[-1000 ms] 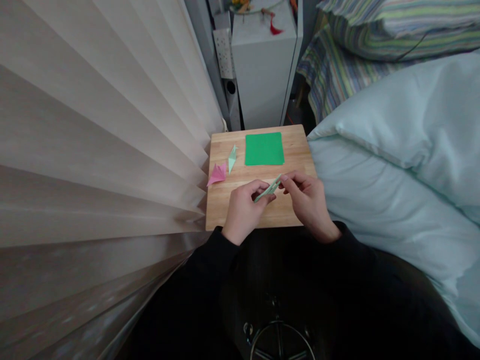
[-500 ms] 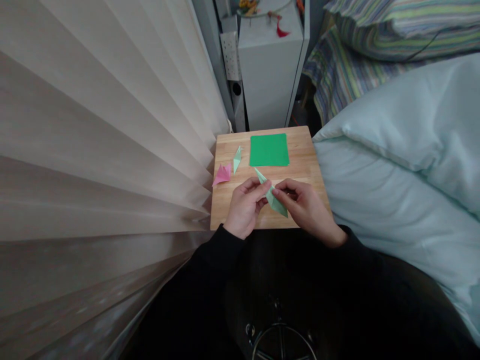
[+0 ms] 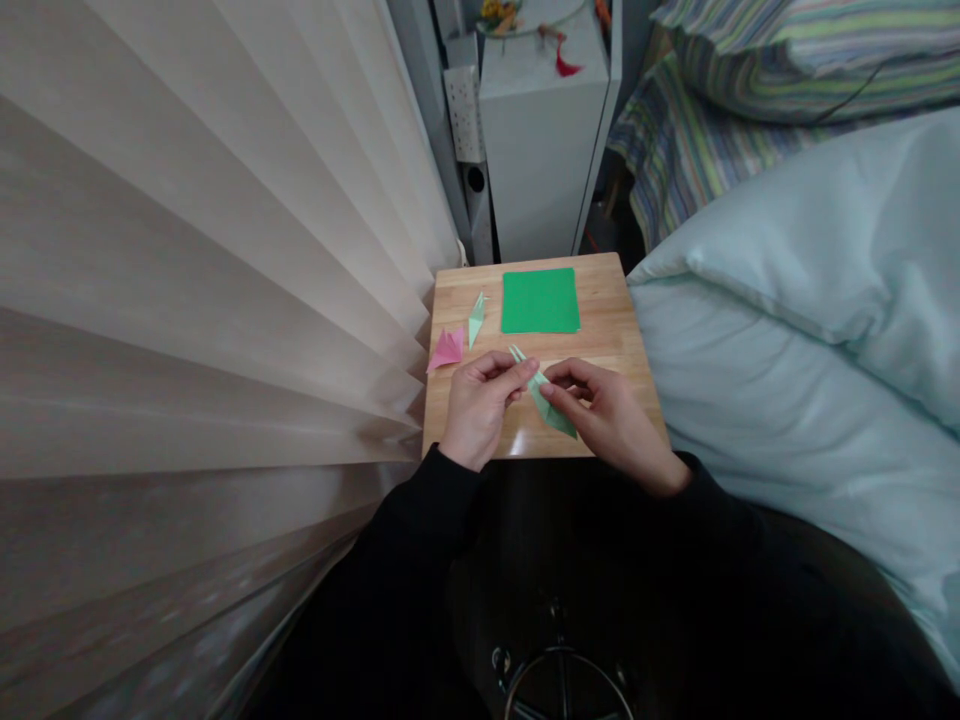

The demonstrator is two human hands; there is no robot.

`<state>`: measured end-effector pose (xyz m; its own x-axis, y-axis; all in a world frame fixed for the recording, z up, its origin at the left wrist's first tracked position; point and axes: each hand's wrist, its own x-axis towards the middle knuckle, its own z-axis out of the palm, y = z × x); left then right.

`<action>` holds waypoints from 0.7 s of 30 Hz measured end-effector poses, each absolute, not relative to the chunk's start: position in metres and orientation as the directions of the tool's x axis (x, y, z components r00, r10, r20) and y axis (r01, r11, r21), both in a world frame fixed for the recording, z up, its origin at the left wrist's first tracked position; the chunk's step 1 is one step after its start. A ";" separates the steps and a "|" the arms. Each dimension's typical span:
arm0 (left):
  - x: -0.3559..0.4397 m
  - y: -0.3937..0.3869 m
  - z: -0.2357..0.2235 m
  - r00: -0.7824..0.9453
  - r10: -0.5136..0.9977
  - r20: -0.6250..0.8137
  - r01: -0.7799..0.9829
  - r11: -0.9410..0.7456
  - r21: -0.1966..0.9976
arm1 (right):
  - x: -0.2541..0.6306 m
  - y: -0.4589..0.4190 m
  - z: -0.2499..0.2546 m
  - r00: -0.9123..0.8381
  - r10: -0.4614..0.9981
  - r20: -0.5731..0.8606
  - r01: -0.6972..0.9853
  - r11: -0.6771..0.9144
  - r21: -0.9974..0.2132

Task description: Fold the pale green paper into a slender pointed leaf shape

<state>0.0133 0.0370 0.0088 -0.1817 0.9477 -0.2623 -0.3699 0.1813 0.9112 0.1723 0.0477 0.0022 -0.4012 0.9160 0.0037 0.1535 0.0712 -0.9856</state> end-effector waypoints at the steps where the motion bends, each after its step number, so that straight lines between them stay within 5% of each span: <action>1: 0.015 0.036 0.009 -0.177 0.948 -0.265 -0.365 0.187 0.912 | 0.172 0.047 0.002 -0.399 0.917 0.004 0.136 0.064 -0.989; 21: 0.001 0.040 0.009 -0.194 0.940 -0.282 -0.439 0.174 0.882 | 0.173 0.047 -0.001 -0.386 0.922 -0.025 0.136 0.031 -0.990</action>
<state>0.0014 0.0401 0.0089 -0.1936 0.9397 -0.2818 -0.4390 0.1739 0.8815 0.1727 0.0465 -0.0006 -0.3864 0.9220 -0.0247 0.1364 0.0306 -0.9902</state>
